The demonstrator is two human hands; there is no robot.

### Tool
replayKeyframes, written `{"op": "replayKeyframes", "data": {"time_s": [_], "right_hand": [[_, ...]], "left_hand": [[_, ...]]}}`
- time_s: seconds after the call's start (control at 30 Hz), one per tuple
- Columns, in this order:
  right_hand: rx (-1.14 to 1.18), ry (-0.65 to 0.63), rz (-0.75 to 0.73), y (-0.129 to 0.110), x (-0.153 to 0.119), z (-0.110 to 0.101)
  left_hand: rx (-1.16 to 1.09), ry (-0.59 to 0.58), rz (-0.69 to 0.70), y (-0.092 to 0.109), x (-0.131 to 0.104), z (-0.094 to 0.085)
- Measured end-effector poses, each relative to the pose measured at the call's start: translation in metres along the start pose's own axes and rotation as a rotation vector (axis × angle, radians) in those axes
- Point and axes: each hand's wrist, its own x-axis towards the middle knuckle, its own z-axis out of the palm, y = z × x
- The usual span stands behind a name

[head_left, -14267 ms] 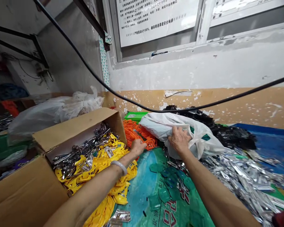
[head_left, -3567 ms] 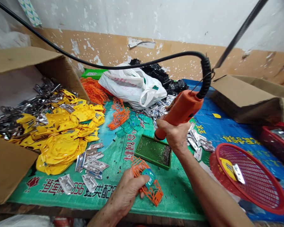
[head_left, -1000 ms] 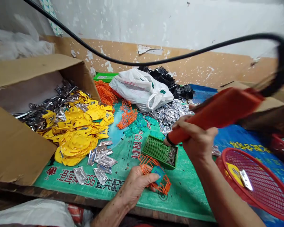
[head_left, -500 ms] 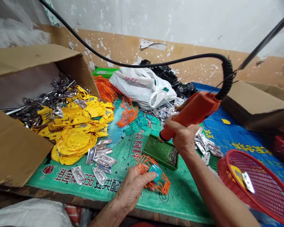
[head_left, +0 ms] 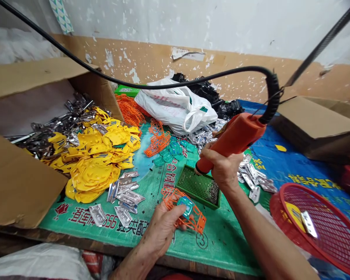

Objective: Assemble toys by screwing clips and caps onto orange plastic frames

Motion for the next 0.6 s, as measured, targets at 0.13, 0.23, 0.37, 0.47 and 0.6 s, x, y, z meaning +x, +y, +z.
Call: {"op": "replayKeyframes", "data": {"time_s": [0.13,0.23,0.37,0.47,0.6], "right_hand": [[0.005,0.011,-0.006,0.000,-0.001,0.000],[0.000,0.009,-0.012,0.000,-0.002,0.000],[0.017,0.016,-0.021,0.001,-0.001,0.001],[0.057,0.031,-0.030,-0.006,0.002,-0.001],[0.234,-0.030,-0.045,-0.035,-0.006,-0.013]], "left_hand": [[-0.048,0.009,0.000,-0.001,0.001,-0.002],[-0.080,0.011,-0.006,-0.002,0.003,-0.004],[-0.111,0.019,0.000,-0.004,0.005,-0.006],[-0.126,0.016,-0.015,-0.003,0.005,-0.006],[-0.152,0.018,-0.020,-0.002,0.005,-0.004]]}}
